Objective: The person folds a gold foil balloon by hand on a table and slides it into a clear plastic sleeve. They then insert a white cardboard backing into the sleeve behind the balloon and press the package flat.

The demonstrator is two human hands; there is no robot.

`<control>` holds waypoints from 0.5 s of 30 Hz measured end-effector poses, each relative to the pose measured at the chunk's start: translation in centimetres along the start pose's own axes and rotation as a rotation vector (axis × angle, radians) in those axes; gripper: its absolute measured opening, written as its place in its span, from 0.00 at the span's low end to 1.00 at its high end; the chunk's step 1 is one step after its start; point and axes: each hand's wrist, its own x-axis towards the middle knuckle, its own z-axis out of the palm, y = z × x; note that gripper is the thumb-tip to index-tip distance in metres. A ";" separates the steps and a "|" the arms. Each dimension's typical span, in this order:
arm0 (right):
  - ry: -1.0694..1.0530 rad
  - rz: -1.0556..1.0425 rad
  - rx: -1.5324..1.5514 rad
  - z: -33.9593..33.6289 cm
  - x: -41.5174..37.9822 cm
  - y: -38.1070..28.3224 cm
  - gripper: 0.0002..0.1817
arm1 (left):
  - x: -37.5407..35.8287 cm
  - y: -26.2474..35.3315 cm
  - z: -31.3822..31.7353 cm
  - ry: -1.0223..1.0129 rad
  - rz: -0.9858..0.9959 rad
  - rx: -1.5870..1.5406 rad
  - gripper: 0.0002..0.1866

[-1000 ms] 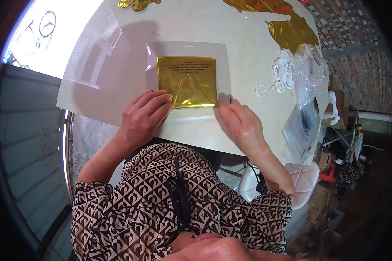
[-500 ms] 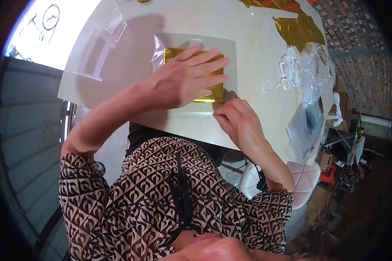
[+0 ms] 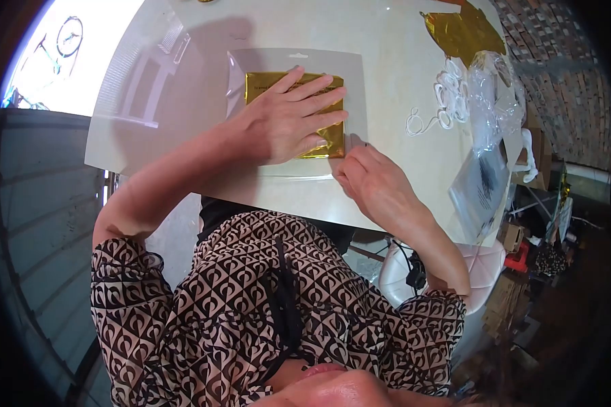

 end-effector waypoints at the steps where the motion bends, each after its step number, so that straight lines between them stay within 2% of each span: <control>1: 0.000 0.001 0.001 0.0 0.1 0.0 0.06 | 0.0 0.0 0.0 -0.001 0.001 -0.001 0.31; 7: 0.048 -0.067 -0.110 0.0 0.1 0.1 0.09 | -0.1 0.0 0.0 0.012 -0.004 -0.009 0.30; 10: 0.019 -0.122 -0.137 -0.1 0.4 -0.1 0.09 | -0.1 0.0 0.1 0.016 -0.009 -0.009 0.30; 12: -0.027 -0.120 -0.160 0.0 0.4 -0.1 0.08 | 0.0 -0.1 0.4 0.095 0.010 -0.012 0.25; 15: -0.015 -0.126 -0.149 0.1 0.5 -0.1 0.08 | 0.0 -0.1 0.4 0.093 0.004 -0.018 0.25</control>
